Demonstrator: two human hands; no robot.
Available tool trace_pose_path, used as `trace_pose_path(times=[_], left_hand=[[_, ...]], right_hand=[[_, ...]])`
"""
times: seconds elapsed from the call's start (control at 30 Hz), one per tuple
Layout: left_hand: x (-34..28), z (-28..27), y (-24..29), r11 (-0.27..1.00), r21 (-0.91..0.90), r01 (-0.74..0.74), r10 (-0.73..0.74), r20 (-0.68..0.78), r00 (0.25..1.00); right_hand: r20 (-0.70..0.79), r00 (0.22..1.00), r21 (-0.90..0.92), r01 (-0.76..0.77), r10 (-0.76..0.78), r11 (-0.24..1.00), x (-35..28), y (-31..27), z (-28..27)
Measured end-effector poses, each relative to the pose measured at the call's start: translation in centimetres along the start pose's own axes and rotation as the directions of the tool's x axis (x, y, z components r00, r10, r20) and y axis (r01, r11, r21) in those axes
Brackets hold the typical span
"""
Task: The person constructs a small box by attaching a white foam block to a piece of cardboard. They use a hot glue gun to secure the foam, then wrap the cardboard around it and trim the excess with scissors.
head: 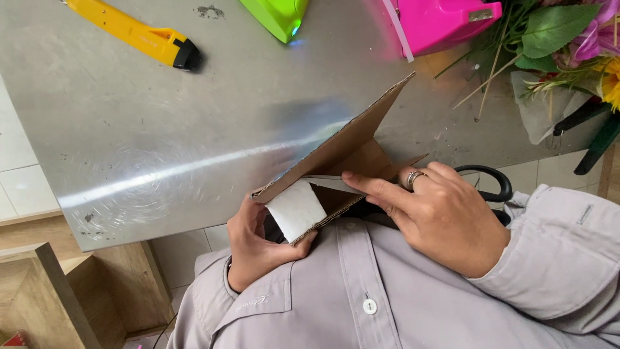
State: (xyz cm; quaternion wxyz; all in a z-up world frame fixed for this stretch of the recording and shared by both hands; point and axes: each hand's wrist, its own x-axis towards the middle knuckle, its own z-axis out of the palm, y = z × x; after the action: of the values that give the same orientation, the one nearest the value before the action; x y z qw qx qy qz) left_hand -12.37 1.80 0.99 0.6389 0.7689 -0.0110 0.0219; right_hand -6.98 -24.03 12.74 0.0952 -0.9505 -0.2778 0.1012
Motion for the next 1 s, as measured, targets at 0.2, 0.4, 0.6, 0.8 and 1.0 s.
trace_pose_path(times=[0.2,0.4,0.6,0.8,1.0], left_hand=[[-0.2,-0.1,-0.9,0.996,0.085,-0.022,0.025,-0.031,0.999],[1.0,-1.3,-0.5,0.995,-0.070,0.075,-0.071,0.057,0.996],[1.4,-1.9,-2.1,0.940,-0.300,0.162,-0.130,0.124,0.984],[2.7,-1.6,-0.3,0.926,-0.302,0.228,-0.195,0.133,0.972],[2.8,-2.2,-5.3,0.882,-0.391,0.262,-0.204,0.184,0.962]], right_hand=[[-0.006,1.000,-0.018,-0.015,0.014,1.000,-0.2,0.3,0.0],[0.073,0.984,0.009,-0.161,0.160,0.987,-0.6,2.9,-1.5],[-0.073,0.921,0.211,-0.360,0.382,0.909,-1.5,8.0,-1.3],[-0.063,0.815,0.155,-0.561,0.575,0.813,-2.5,12.8,9.1],[-0.299,0.878,0.018,-0.387,0.374,0.922,-0.9,12.9,9.2]])
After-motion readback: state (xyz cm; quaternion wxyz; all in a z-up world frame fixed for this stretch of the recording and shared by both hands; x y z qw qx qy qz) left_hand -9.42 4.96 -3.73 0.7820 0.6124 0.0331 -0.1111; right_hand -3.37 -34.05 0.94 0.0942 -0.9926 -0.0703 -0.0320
